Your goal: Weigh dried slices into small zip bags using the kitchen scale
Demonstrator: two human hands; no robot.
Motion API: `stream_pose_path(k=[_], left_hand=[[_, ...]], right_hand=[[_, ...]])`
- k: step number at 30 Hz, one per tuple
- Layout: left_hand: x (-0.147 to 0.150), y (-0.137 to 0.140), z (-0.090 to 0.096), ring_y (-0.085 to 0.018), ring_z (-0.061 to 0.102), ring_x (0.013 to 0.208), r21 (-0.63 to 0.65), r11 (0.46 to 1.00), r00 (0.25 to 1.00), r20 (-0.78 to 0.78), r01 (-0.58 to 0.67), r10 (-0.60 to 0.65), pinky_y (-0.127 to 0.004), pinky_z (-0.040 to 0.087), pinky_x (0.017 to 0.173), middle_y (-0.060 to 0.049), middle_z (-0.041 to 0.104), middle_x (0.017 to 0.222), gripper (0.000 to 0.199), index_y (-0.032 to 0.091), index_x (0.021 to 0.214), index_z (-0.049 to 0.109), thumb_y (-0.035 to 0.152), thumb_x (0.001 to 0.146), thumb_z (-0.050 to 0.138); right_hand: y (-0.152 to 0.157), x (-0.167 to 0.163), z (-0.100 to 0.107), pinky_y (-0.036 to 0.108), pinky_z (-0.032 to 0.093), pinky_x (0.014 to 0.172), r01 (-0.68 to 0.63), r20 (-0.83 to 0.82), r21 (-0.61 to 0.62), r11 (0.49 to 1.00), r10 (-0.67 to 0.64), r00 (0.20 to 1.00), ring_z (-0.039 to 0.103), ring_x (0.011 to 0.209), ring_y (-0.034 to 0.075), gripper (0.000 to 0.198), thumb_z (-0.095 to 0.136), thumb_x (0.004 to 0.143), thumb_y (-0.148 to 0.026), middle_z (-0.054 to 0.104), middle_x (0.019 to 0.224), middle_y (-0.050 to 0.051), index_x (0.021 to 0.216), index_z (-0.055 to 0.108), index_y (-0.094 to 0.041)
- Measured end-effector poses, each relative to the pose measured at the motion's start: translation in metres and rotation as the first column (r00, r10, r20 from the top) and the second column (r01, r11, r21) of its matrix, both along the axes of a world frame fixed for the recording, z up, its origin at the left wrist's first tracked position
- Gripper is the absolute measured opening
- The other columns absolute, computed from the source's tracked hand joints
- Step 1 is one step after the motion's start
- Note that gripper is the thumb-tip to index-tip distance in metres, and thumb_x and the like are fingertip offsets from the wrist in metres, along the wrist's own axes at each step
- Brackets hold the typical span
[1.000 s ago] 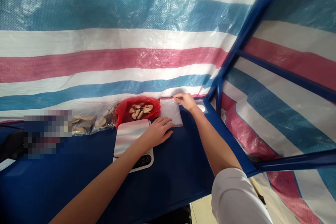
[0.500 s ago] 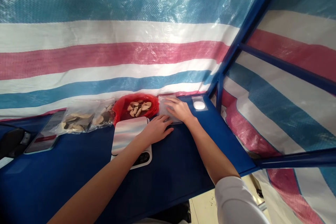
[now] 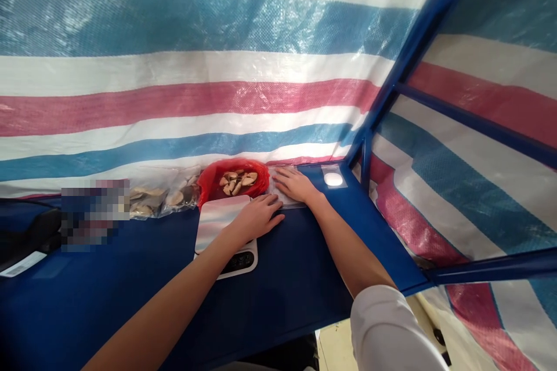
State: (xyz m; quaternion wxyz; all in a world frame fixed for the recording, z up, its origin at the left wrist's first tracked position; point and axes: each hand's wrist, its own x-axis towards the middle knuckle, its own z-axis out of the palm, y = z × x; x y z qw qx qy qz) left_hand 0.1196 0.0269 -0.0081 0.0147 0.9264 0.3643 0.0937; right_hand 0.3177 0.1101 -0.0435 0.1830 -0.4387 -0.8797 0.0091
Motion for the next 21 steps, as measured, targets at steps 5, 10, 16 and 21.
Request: stream_pose_path(k=[5, 10, 16, 21], left_hand=[[-0.011, 0.000, 0.005, -0.032, 0.062, 0.115, 0.029, 0.999, 0.994, 0.103, -0.040, 0.037, -0.046, 0.048, 0.101, -0.017, 0.069, 0.120, 0.035, 0.014, 0.117, 0.069, 0.039, 0.101, 0.049], [-0.052, -0.008, 0.009, -0.030, 0.063, 0.117, 0.081, 0.982, 0.941, 0.310, -0.169, 0.136, -0.048, 0.047, 0.106, -0.015, 0.069, 0.123, 0.034, 0.017, 0.117, 0.070, 0.035, 0.101, 0.047], [-0.125, -0.035, 0.002, -0.029, 0.064, 0.113, 0.104, 0.931, 0.829, 0.498, -0.349, 0.255, -0.046, 0.050, 0.102, -0.013, 0.071, 0.118, 0.034, 0.018, 0.116, 0.070, 0.036, 0.101, 0.046], [-0.176, -0.054, -0.008, -0.028, 0.065, 0.113, 0.081, 0.906, 0.783, 0.539, -0.416, 0.311, -0.045, 0.050, 0.103, -0.011, 0.071, 0.119, 0.034, 0.022, 0.118, 0.069, 0.040, 0.100, 0.048]], right_hand=[[-0.005, -0.001, 0.016, 0.041, 0.045, 0.114, 0.052, -0.066, 0.009, 0.999, -0.052, 0.996, 0.056, 0.135, 0.026, 0.037, 0.053, 0.099, -0.031, 0.059, 0.146, 0.008, 0.134, 0.066, -0.024], [-0.038, -0.011, 0.027, 0.039, 0.051, 0.109, 0.094, -0.134, 0.077, 0.993, -0.083, 0.988, 0.060, 0.130, 0.024, 0.035, 0.053, 0.099, -0.032, 0.063, 0.141, 0.004, 0.130, 0.068, -0.027], [-0.101, -0.035, 0.015, 0.042, 0.050, 0.110, 0.118, -0.125, 0.106, 0.987, -0.104, 0.987, 0.058, 0.133, 0.026, 0.031, 0.053, 0.099, -0.029, 0.066, 0.137, 0.005, 0.125, 0.070, -0.027], [-0.132, -0.051, 0.003, 0.050, 0.045, 0.115, 0.161, -0.100, 0.100, 0.982, -0.151, 0.983, 0.056, 0.135, 0.028, 0.031, 0.050, 0.100, -0.027, 0.064, 0.139, 0.007, 0.125, 0.070, -0.024]])
